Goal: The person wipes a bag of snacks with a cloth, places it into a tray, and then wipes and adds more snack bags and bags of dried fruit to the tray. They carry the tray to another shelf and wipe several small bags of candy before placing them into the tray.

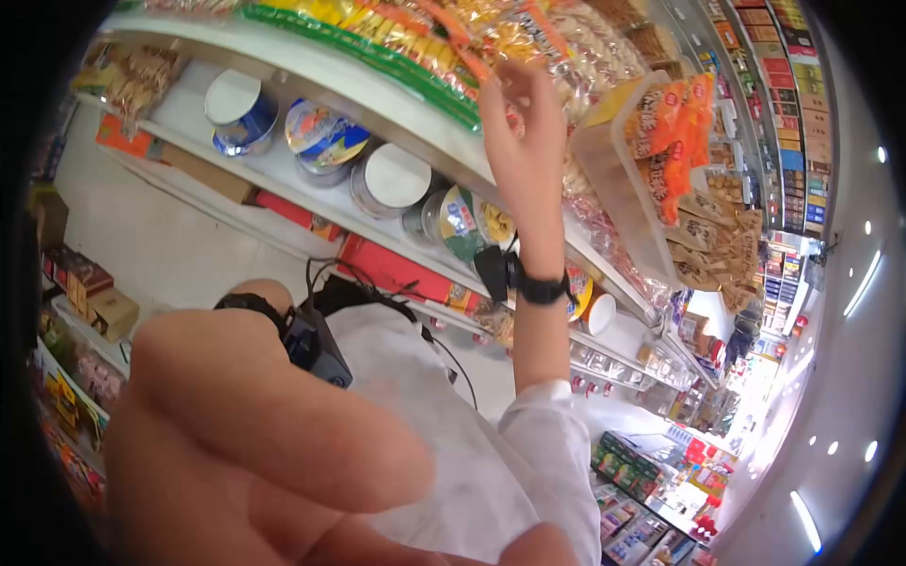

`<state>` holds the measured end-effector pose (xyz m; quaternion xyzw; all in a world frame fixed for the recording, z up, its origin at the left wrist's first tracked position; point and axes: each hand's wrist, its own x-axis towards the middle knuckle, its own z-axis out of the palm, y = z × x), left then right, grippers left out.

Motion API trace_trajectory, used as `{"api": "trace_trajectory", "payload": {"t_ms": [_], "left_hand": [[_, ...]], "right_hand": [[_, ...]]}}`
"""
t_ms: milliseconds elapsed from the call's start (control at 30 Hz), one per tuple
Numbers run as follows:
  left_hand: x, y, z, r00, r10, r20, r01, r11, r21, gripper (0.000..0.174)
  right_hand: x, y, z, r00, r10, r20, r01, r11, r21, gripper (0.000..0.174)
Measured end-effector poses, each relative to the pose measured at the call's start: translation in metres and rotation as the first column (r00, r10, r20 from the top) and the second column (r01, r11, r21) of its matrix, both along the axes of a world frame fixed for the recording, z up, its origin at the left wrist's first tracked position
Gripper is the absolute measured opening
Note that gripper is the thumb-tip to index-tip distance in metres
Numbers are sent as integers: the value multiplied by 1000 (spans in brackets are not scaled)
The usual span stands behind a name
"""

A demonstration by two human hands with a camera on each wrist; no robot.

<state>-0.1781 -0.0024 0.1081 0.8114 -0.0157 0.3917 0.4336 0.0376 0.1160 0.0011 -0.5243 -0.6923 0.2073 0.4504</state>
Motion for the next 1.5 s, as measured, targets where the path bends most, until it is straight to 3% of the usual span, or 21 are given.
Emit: {"api": "trace_trajectory", "payload": {"t_ms": [133,233,267,367,400,467,500,567,633,767,833,867,933,967,1033,1067,1167,1200,1300,1400,1500], "left_hand": [[-18,0,6,998,34,-61,-35,999,-31,28],[-27,-4,22,984,88,-156,-95,995,-39,29],[-31,-4,29,974,117,-195,-130,990,-50,30],[-35,2,34,927,262,-268,-319,927,-196,31],[-23,7,-2,919,392,34,-379,905,-193,28],[-23,28,-32,875,447,185,-391,879,-275,22],[-30,40,-39,914,404,31,-369,862,-349,21],[-21,70,-68,822,569,-5,-485,695,-530,17],[-22,102,-102,784,616,-77,-445,472,-761,19],[-27,135,-128,826,546,138,44,181,-983,45],[-33,144,-138,831,492,260,244,99,-965,56],[-42,168,-187,684,191,704,664,236,-709,44],[-29,152,-154,785,460,414,285,325,-902,40],[-24,144,-143,765,591,256,68,322,-944,39],[-18,145,-150,704,649,288,126,285,-950,39],[-16,143,-151,684,668,292,122,290,-949,38],[-12,133,-146,666,689,286,90,306,-948,37],[-9,131,-147,662,689,294,80,325,-942,37],[-2,124,-148,633,709,311,84,337,-938,41],[4,116,-152,630,709,317,79,347,-934,43],[12,95,-138,624,714,319,63,361,-931,43]], "right_hand": [[-21,53,-19,877,-163,452,-68,889,453,50],[-33,75,-15,796,-93,598,-59,972,229,92],[-36,79,-15,792,-40,609,-101,975,196,82],[-26,108,-41,732,-142,666,-108,942,319,56],[-25,109,-44,730,-230,644,-69,913,403,44],[-20,116,-43,820,-140,555,-36,955,294,30],[-24,111,-36,837,-134,530,-24,959,282,25],[-29,92,-20,866,-130,483,5,968,251,16],[-31,78,-4,940,-131,315,68,977,202,13],[-45,35,24,999,37,-18,-33,978,207,14],[-39,11,23,952,217,214,-255,952,170,20],[-36,4,24,912,278,300,-328,935,133,24],[-31,-3,26,805,386,451,-452,891,44,33],[-28,-1,26,877,285,386,-337,939,73,39],[-18,11,23,969,60,239,-89,989,115,50],[-10,23,17,915,-74,397,7,986,168,64],[22,51,-30,753,-233,616,172,973,157,65],[24,52,-32,679,-227,698,157,974,163,62],[34,50,-37,635,-208,744,78,975,206,57],[38,43,-24,810,-87,580,28,994,109,54],[24,12,11,916,-118,382,-6,951,309,55]]}}
